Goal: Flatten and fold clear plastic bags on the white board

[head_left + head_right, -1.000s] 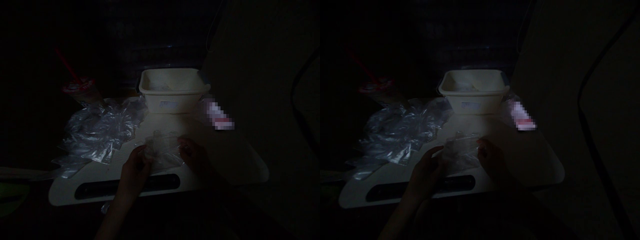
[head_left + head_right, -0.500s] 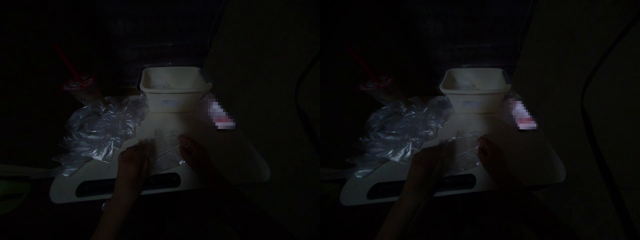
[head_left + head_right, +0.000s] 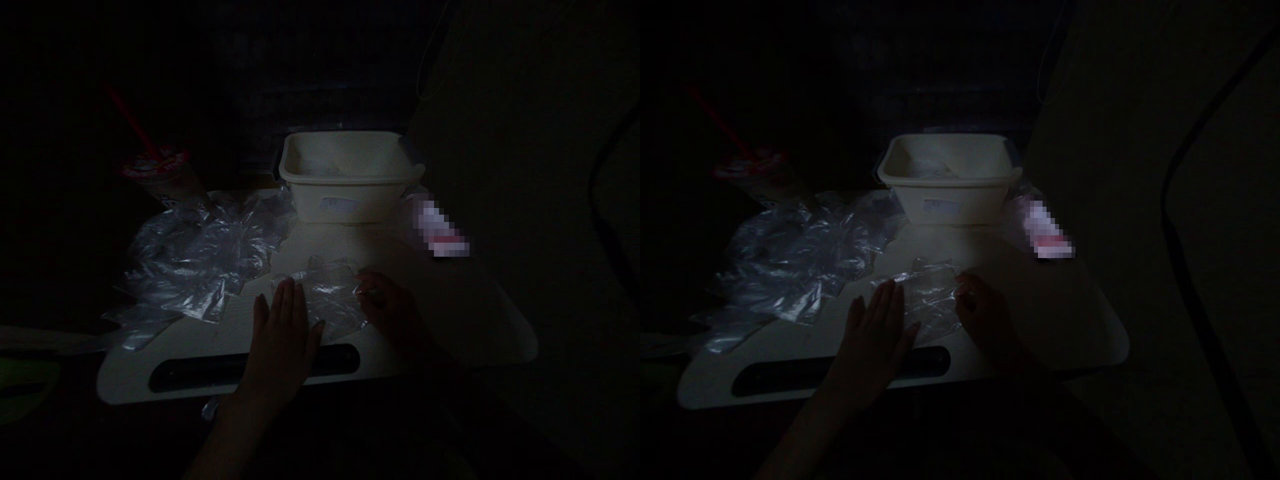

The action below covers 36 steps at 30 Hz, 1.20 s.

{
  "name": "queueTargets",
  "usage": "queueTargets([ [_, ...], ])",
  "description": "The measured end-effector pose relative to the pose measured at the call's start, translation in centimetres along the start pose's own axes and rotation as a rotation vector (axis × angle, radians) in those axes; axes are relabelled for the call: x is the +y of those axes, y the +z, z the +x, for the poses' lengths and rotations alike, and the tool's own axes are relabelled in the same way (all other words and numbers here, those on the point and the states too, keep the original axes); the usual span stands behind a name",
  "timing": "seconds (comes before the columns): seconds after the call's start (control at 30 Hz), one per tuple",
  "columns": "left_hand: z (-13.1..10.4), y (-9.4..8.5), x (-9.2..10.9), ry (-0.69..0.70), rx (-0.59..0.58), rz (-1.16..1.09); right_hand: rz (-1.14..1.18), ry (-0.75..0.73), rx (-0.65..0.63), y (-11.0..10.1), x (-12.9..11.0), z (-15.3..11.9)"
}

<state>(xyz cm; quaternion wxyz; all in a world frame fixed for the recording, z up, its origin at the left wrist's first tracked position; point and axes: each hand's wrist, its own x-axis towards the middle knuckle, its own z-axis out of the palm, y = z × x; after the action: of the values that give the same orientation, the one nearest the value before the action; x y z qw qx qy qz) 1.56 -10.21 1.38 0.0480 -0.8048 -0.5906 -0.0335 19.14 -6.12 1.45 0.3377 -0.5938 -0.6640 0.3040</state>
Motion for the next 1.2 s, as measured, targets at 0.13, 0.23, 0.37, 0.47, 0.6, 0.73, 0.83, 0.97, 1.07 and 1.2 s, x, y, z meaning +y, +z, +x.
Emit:
queueTargets([
  [0.13,0.1,0.1,-0.1,-0.005,0.010,-0.008,0.103,0.054,0.010,-0.1,-0.1,-0.1],
  [0.23,0.1,0.2,-0.1,-0.017,0.019,-0.020,0.124,0.048,0.029,-0.4,0.1,0.0],
  [0.37,0.2,0.3,-0.1,-0.026,0.017,-0.019,-0.059,-0.044,0.122,-1.4,0.1,0.3],
  [0.47,0.3,0.3,-0.1,-0.029,0.016,-0.013,-0.248,-0.243,0.147,-1.3,-1.2,0.3],
  [0.6,0.2,0.2,-0.2,-0.023,-0.012,-0.003,-0.395,-0.585,-0.153,1.0,-3.7,-0.2],
  [0.73,0.1,0.4,-0.3,0.008,-0.020,0.015,-0.560,-0.669,-0.294,3.3,-4.2,-0.9],
  [0.83,0.0,0.5,-0.3,0.016,-0.022,0.019,-0.612,-0.669,-0.306,3.8,-3.4,-1.1],
  [0.97,0.1,0.5,-0.4,0.011,-0.032,0.025,-0.635,-0.660,-0.313,3.4,-2.5,-1.0],
  [1.07,0.1,0.3,-0.4,0.011,-0.027,0.017,-0.652,-0.637,-0.320,2.9,-2.1,-0.9],
  [1.2,0.2,0.1,-0.3,-0.001,-0.022,0.006,-0.649,-0.624,-0.318,2.3,-1.5,-0.8],
])
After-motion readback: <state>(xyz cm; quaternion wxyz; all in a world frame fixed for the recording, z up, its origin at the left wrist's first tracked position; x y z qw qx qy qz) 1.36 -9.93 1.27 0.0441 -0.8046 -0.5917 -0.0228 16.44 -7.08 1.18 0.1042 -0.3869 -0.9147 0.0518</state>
